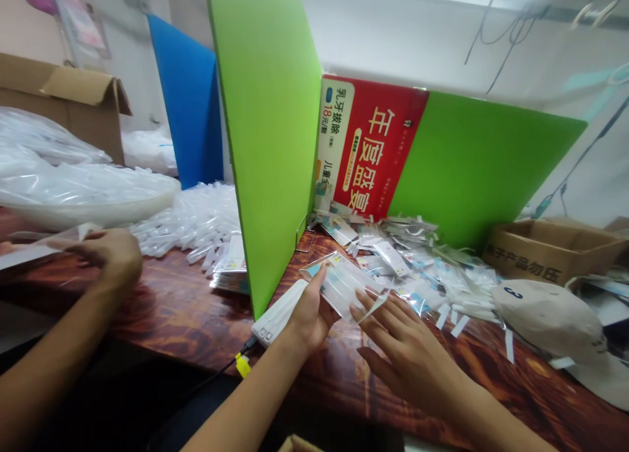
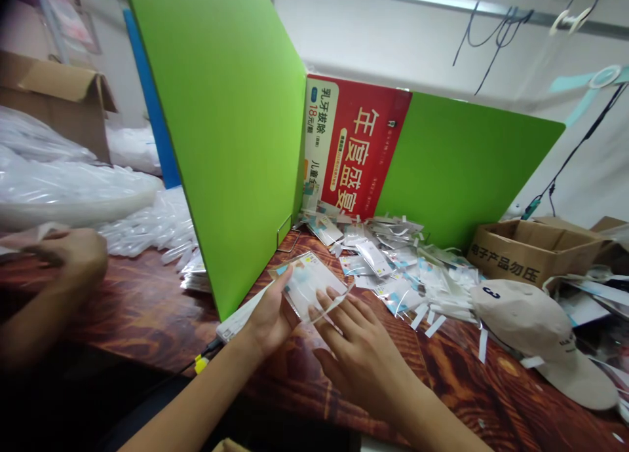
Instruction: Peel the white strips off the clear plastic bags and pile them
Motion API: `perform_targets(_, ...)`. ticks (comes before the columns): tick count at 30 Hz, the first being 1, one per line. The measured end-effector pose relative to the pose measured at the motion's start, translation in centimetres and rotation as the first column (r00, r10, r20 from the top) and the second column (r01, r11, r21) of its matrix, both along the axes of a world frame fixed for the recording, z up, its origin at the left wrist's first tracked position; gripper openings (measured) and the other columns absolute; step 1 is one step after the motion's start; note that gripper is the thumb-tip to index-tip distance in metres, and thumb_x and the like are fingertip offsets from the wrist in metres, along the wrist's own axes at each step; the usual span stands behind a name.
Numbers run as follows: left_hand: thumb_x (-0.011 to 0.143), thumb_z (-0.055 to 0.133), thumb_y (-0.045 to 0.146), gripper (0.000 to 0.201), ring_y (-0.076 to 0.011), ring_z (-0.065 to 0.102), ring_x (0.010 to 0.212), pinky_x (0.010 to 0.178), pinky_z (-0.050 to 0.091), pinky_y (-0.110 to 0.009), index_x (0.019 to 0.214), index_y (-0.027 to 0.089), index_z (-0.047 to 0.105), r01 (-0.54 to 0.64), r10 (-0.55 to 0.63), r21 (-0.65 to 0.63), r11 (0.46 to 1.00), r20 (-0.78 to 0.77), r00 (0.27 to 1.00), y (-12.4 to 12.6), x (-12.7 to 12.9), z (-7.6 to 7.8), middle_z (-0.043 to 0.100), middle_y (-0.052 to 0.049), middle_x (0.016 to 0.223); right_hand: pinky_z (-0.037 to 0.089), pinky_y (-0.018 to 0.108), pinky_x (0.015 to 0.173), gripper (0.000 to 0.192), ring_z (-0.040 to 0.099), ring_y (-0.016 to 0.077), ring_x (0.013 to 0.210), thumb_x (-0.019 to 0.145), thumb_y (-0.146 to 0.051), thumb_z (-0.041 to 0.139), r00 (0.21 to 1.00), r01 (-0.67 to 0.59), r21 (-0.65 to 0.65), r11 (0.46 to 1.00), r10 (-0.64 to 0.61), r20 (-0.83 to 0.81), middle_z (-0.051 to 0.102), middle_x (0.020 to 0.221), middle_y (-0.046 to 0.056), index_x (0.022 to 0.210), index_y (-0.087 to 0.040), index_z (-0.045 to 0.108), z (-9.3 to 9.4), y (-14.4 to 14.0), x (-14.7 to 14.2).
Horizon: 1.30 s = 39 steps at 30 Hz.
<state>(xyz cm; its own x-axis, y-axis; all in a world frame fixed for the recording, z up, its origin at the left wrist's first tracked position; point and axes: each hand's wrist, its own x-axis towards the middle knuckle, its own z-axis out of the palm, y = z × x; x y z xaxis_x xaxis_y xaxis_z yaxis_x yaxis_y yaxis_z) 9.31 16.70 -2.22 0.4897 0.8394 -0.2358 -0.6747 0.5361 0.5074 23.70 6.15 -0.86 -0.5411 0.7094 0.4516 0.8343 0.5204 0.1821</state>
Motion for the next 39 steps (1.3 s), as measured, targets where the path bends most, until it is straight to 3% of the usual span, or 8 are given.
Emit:
perform_targets(6, 0.100, 0.047, 0.029, 0.027, -0.0148, 0.070, 0.058, 0.052, 0.055, -0.021, 0.112, 0.012, 0.063, 0.026, -0.026, 0.026, 0.999, 0.009, 1.000, -0.5, 0.4, -0.4, 0.075, -0.006, 0.076, 0.043, 0.055, 0.106, 0.057, 0.040, 0.0321, 0.137, 0.091, -0.018, 0.053, 0.996, 0.046, 0.046, 0.998, -0.049, 0.076, 0.043, 0.148, 0.015, 0.146, -0.015, 0.040, -0.9, -0.3, 0.4)
perform_targets(13, 0.101, 0.044, 0.031, 0.031, -0.0163, 0.071, 0.065, 0.059, 0.058, -0.025, 0.104, 0.010, 0.066, 0.111, -0.113, 0.119, 0.987, 0.011, 0.994, -2.2, 0.4, -0.1, 0.076, -0.010, 0.084, 0.039, 0.051, 0.111, 0.057, 0.028, 0.0295, 0.143, 0.090, -0.012, 0.051, 0.999, -0.010, 0.054, 0.999, 0.008, 0.033, 0.041, 0.148, 0.020, 0.145, -0.006, 0.037, -1.3, -0.4, 0.3)
perform_targets(20, 0.103, 0.038, 0.034, 0.036, -0.0139, 0.068, 0.059, 0.056, 0.055, -0.023, 0.120, 0.012, 0.060, 0.225, -0.228, 0.150, 0.963, 0.003, 0.974, -2.6, 0.5, -0.8, 0.076, -0.011, 0.092, 0.046, 0.054, 0.103, 0.059, 0.043, 0.0312, 0.135, 0.082, 0.001, 0.040, 0.993, 0.038, 0.060, 0.997, -0.045, 0.109, 0.049, 0.143, 0.019, 0.140, -0.008, 0.044, -0.7, -0.2, 0.1)
perform_targets(23, 0.103, 0.036, 0.036, 0.040, -0.0133, 0.068, 0.061, 0.059, 0.055, -0.023, 0.119, 0.011, 0.062, 0.249, -0.252, 0.163, 0.955, -0.002, 0.968, -2.2, 0.6, -0.9, 0.075, -0.012, 0.096, 0.033, 0.063, 0.108, 0.061, 0.047, 0.0301, 0.132, 0.081, 0.004, 0.035, 0.995, 0.068, 0.106, 0.992, -0.075, 0.072, 0.053, 0.140, 0.015, 0.138, -0.014, 0.047, -0.9, 0.0, 0.6)
perform_targets(27, 0.103, 0.035, 0.037, 0.041, -0.0153, 0.069, 0.073, 0.066, 0.054, -0.023, 0.121, 0.012, 0.062, 0.240, -0.241, 0.173, 0.955, -0.017, 0.970, -1.9, 0.8, -0.9, 0.075, -0.011, 0.102, 0.008, 0.060, 0.116, 0.041, 0.054, 0.0260, 0.125, 0.092, -0.001, 0.038, 0.998, 0.036, 0.268, 0.963, -0.019, -0.068, 0.066, 0.124, 0.010, 0.126, -0.015, 0.056, -0.5, 0.0, 1.1)
perform_targets(32, 0.099, 0.030, 0.053, 0.057, -0.0239, 0.070, 0.079, 0.070, 0.054, -0.033, 0.112, 0.010, 0.066, 0.403, -0.376, 0.200, 0.893, -0.163, 0.912, -1.8, 0.8, -1.4, 0.074, -0.015, 0.093, 0.015, 0.049, 0.114, 0.023, 0.067, 0.0173, 0.090, 0.092, 0.000, 0.048, 0.972, -0.009, 0.400, 0.916, 0.102, -0.211, 0.072, 0.083, 0.001, 0.096, -0.017, 0.063, 1.1, -1.1, 0.7)
perform_targets(34, 0.095, 0.026, 0.064, 0.069, -0.0273, 0.070, 0.083, 0.075, 0.054, -0.038, 0.105, 0.009, 0.067, 0.405, -0.334, 0.185, 0.895, -0.323, 0.886, -1.4, 0.8, -1.8, 0.073, -0.017, 0.093, 0.016, 0.046, 0.112, 0.023, 0.066, 0.0151, 0.082, 0.091, 0.000, 0.050, 0.962, 0.029, 0.414, 0.910, 0.086, -0.258, 0.068, 0.076, -0.001, 0.093, -0.018, 0.063, 1.7, -1.7, 0.5)
perform_targets(39, 0.090, 0.035, 0.067, 0.061, -0.0290, 0.062, 0.111, 0.096, 0.046, -0.042, 0.111, 0.014, 0.057, 0.139, 0.020, 0.289, 0.947, -0.485, 0.874, 0.0, 0.2, -2.0, 0.064, -0.019, 0.122, 0.021, 0.045, 0.105, 0.015, 0.062, 0.0155, 0.075, 0.093, -0.006, 0.052, 0.946, 0.112, 0.401, 0.909, 0.026, -0.324, 0.064, 0.073, -0.001, 0.092, -0.018, 0.060, 2.8, -2.4, 0.8)
